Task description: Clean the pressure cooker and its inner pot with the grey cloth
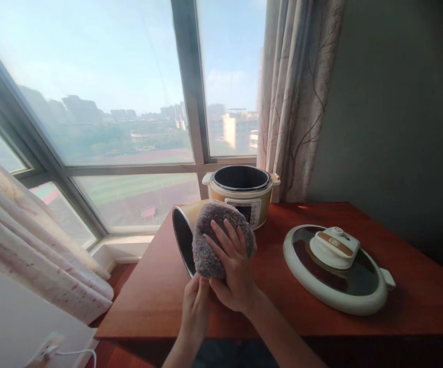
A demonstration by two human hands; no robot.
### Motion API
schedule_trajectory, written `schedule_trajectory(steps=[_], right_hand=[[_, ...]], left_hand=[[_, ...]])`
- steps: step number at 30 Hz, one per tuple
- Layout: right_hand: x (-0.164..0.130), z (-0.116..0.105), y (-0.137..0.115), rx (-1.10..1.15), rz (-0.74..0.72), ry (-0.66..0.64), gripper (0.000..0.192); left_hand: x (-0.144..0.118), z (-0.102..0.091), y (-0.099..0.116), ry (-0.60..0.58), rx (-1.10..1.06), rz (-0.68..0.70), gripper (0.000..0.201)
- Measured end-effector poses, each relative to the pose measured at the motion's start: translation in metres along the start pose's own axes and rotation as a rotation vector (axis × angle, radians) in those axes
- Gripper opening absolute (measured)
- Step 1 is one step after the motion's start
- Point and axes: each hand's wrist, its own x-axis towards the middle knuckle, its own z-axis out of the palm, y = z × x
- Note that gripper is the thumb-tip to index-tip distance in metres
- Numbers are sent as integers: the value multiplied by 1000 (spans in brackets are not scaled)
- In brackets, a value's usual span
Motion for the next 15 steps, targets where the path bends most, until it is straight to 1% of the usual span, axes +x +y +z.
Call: schedule_trajectory(steps=[2,5,8,10,12,15], right_hand=[[-17,4,2,-36,-42,0,80],[-38,8,2,-101,-67,30,81],[-52,7,4,-159,-84,57,79],[-55,4,6,-190,-98,67,77],[-55,0,9,-204,-105,76,76],[-46,-7,13,-196,-104,90,75]], left_hand=[[3,0,9,33,-100,-45,51],[6,5,29,45,-256,-163,54],[5,15,50,34,-326,-285,57],[3,20,59,21,-342,-325,57],[0,23,63,6,-353,-337,56],[-1,22,59,-19,-346,-314,56]])
